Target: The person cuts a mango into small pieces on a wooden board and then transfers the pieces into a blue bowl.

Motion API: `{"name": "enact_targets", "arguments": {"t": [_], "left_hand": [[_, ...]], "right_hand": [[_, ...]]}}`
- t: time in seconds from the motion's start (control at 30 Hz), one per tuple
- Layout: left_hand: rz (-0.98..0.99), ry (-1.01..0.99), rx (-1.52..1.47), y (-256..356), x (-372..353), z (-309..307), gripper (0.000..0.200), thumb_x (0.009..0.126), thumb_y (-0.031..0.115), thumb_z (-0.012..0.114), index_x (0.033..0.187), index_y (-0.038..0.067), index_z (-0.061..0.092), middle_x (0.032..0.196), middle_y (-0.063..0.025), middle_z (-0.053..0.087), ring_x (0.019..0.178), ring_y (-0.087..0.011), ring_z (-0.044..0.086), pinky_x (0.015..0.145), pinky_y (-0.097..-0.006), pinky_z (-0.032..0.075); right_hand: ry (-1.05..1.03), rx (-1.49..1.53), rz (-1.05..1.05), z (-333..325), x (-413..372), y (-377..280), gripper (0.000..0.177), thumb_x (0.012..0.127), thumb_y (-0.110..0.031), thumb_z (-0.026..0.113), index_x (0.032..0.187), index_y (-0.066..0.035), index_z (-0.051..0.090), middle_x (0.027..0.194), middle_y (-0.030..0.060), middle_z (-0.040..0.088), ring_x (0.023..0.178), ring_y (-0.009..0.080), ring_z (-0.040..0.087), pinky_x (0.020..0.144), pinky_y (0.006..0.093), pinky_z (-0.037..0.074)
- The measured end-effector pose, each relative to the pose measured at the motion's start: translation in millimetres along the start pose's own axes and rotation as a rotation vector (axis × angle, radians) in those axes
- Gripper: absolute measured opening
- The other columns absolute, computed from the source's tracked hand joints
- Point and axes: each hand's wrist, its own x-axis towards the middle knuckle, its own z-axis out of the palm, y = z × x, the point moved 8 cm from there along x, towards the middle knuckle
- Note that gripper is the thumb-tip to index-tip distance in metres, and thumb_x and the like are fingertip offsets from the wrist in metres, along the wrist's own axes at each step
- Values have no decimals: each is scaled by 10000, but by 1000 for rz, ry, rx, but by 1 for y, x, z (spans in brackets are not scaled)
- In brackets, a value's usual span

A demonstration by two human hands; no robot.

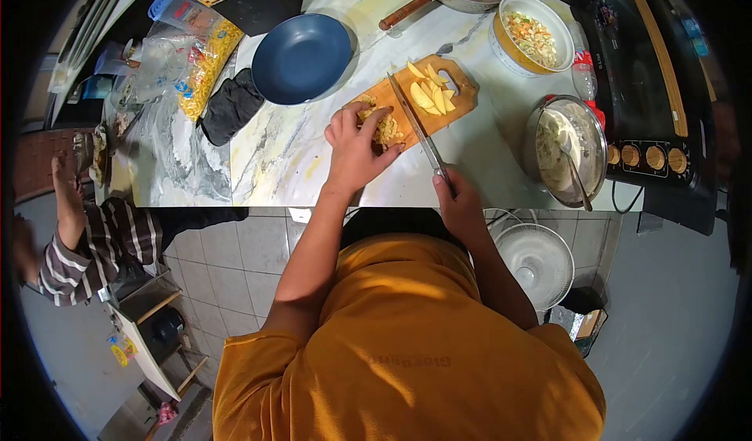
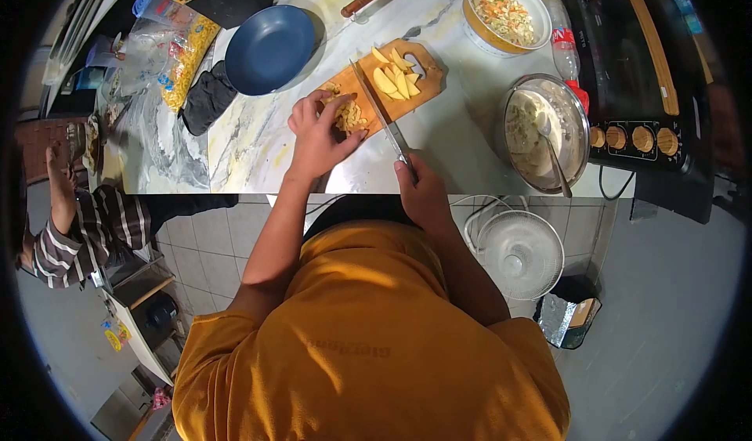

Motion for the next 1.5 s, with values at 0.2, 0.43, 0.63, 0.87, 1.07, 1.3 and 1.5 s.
{"name": "enact_targets", "arguments": {"t": [0.2, 0.43, 0.63, 0.87, 1.07, 1.3, 1.5], "left_hand": [[-22, 39, 22, -4, -1, 4, 557, 749, 297, 795, 1273, 180, 647, 1291, -114, 492, 1208, -317, 410, 1036, -450, 280], [-20, 92, -32, -6, 5, 1, 467, 806, 289, 769, 1244, 164, 666, 1262, -96, 519, 1213, -301, 416, 1027, -449, 285], [31, 60, -16, 5, 41, 15, 390, 837, 282, 745, 1192, 123, 706, 1250, -93, 555, 1204, -302, 421, 1005, -447, 288], [27, -20, 23, 8, 69, 40, 408, 840, 334, 768, 1190, 135, 705, 1246, -90, 586, 1188, -299, 444, 975, -446, 301], [-57, -63, -40, 4, 74, 32, 304, 801, 293, 824, 1034, 133, 714, 1188, -66, 634, 1166, -290, 472, 992, -426, 318], [-131, -54, -286, -26, 62, 15, 222, 801, 266, 836, 928, 132, 713, 972, 0, 697, 1076, -237, 517, 943, -404, 315], [-287, -29, -527, -50, 40, 10, 193, 821, 234, 827, 910, 125, 695, 831, 32, 679, 957, -182, 537, 913, -372, 336]], "right_hand": [[-1, -20, -4, -3, 0, -4, 308, 1008, -324, 555, 1076, -33, 632, 781, 159, 631, 710, 284, 612, 711, 386, 492], [22, -16, -26, -5, -4, -13, 302, 1012, -316, 550, 1112, -43, 630, 778, 154, 633, 696, 275, 612, 702, 383, 493], [173, 25, -96, -31, -7, -6, 336, 1009, -314, 579, 1180, -30, 637, 814, 161, 655, 708, 247, 622, 703, 360, 500], [166, 70, 4, -44, -15, -1, 370, 1025, -302, 584, 1220, 10, 628, 817, 21, 597, 736, 93, 498, 691, 270, 451], [196, 120, -39, -46, -16, 7, 370, 1028, -305, 580, 1212, 12, 629, 803, 18, 578, 734, 90, 491, 686, 269, 444], [135, 112, -47, -41, -11, 3, 315, 1016, -306, 570, 1121, -15, 635, 780, 100, 609, 715, 160, 547, 704, 330, 474], [47, 66, -72, -28, -7, -8, 234, 1017, -237, 557, 918, -26, 583, 692, 12, 491, 655, 107, 434, 610, 304, 396]]}}
